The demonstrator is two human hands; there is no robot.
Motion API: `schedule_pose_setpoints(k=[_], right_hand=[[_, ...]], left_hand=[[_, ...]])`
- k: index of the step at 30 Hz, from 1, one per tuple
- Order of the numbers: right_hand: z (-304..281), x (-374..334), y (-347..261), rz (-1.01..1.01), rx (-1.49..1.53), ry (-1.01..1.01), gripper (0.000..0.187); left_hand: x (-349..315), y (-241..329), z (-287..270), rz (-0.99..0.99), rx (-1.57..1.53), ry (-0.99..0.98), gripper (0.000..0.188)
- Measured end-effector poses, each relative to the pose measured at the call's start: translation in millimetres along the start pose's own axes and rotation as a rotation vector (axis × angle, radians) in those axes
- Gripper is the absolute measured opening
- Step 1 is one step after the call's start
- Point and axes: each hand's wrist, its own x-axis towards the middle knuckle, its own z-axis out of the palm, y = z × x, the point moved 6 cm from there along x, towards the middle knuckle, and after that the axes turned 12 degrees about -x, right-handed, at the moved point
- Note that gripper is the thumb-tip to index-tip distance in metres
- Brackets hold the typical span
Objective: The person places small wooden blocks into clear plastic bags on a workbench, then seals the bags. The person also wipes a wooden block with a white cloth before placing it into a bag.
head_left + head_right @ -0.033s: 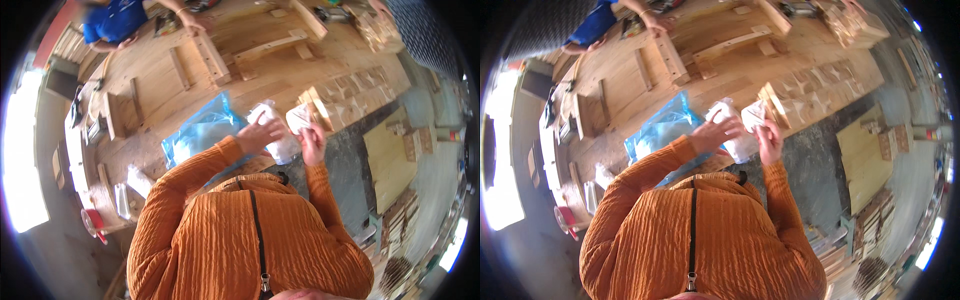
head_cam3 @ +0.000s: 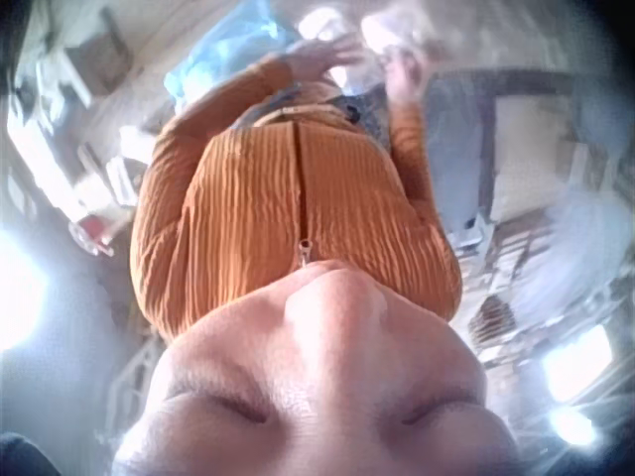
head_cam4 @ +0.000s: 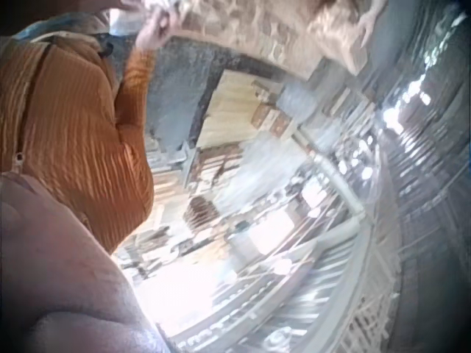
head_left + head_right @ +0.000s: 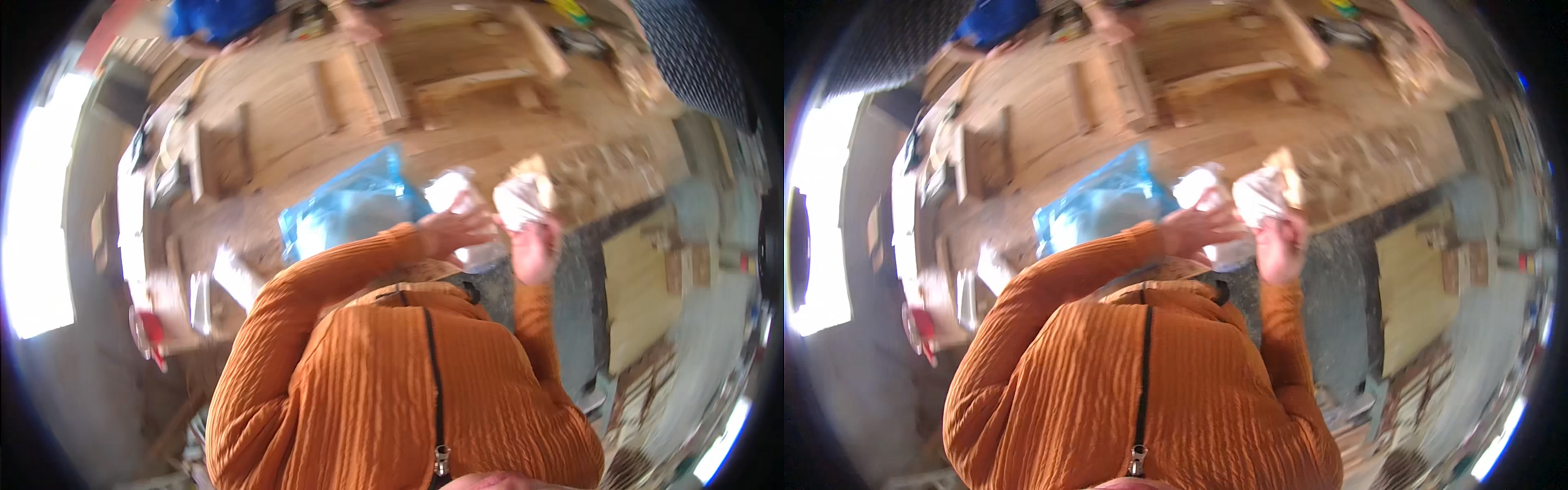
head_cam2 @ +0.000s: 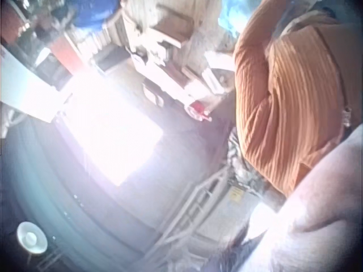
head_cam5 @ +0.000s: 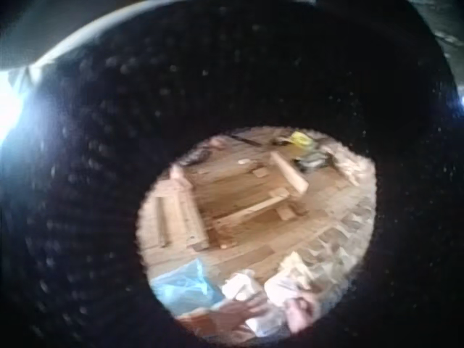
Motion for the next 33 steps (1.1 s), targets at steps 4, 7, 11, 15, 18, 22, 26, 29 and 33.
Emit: schedule_pose_setpoints(k=[4,7,11,15,18,22,26,29,33], right_hand=[[45.5,33.5,-43.7,0.236,0.497,-0.243,0.069],[56.7,44.9,-55.1,0.236,0.706,-0.374,0.066],[60.8,60.2,-50.7,0.240,0.795,-0.267,0.068],[124.5,56.9,-39.4,0.486,0.927,-0.306,0.056],[135.8,39.1,0.6,0.864,1.052,-0.276,0.042],[148.0,50.1,13.5,0.714,0.965,-0.334,0.046],[181.0,93.5,-29.5,0.502,0.980,-0.401,0.052],[180.6,105.7,-21.7,0.582,1.189,-0.585,0.049],[155.3,129.1,-16.9,0.555,1.032,-0.524,0.043]], left_hand=[[38.7,2.3,38.7,-0.033,-0.041,0.087,0.032],[26.3,-8.0,5.2,-0.093,-0.142,0.425,0.019],[-44.1,-39.1,-69.4,-0.359,-0.735,1.109,0.013],[-164.4,-41.0,-118.7,-0.039,-1.456,1.791,0.028],[-255.4,-23.6,-147.4,-0.367,-0.833,1.726,0.023],[-377.4,-31.1,-99.4,0.237,-1.784,1.803,0.030],[-453.8,-29.6,7.0,-0.183,-1.706,2.163,0.025],[-459.6,-36.5,40.0,-0.489,-1.751,2.108,0.022],[-479.0,-24.7,30.6,-0.803,-1.121,2.297,0.022]])
